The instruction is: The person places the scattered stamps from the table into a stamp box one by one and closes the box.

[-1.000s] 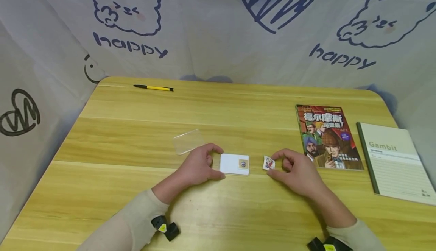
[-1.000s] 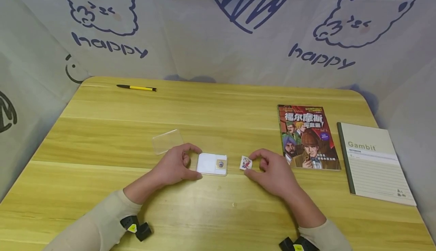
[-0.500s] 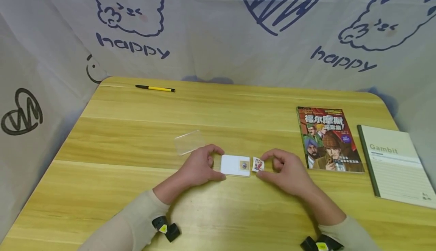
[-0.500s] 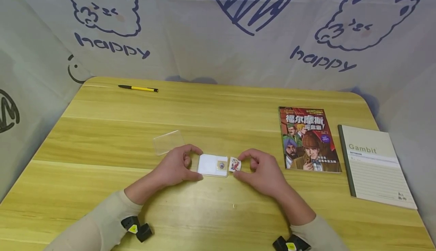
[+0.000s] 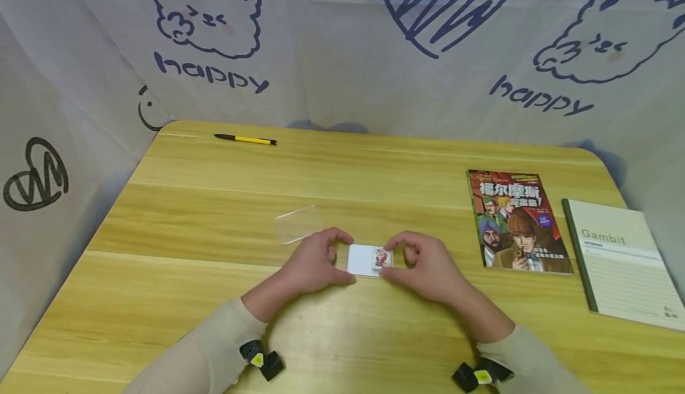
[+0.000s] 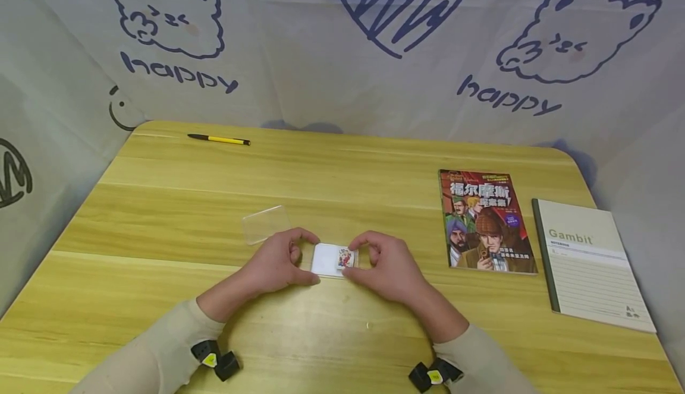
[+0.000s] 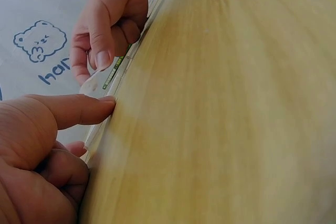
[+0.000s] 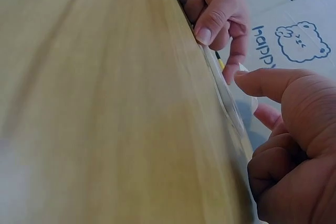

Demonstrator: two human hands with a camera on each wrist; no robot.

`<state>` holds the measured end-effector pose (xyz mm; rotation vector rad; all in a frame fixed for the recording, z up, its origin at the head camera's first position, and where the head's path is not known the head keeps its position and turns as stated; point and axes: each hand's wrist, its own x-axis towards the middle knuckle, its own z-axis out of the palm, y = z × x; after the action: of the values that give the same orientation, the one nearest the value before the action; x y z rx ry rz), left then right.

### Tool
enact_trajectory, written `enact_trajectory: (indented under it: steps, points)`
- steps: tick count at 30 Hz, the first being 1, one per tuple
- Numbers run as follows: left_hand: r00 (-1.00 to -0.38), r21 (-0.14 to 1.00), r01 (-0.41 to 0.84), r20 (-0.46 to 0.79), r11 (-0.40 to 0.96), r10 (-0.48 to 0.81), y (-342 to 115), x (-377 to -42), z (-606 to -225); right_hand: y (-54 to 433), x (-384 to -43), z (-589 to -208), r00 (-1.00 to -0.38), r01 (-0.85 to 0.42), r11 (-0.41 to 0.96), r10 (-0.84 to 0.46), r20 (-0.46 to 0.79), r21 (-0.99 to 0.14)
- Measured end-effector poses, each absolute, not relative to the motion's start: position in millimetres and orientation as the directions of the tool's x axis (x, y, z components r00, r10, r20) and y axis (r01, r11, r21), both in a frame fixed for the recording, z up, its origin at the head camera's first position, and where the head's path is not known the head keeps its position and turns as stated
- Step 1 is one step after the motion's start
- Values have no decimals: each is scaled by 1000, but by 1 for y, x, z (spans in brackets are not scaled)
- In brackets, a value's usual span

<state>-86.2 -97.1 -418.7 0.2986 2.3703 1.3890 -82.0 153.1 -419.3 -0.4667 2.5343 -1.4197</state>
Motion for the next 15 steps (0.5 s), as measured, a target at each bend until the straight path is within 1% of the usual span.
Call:
enact_trajectory:
  steps: [7,15]
  points:
    - [-908,864,-10,-219,503,358,-97,-86,-418,141,-86,-419,-926,-171,511,-376,-40,-842]
    - [-905,858,-17,-231,513,357,-97,-86,-417,134,-88,-419,-921,-158,500,-385,-55,-852]
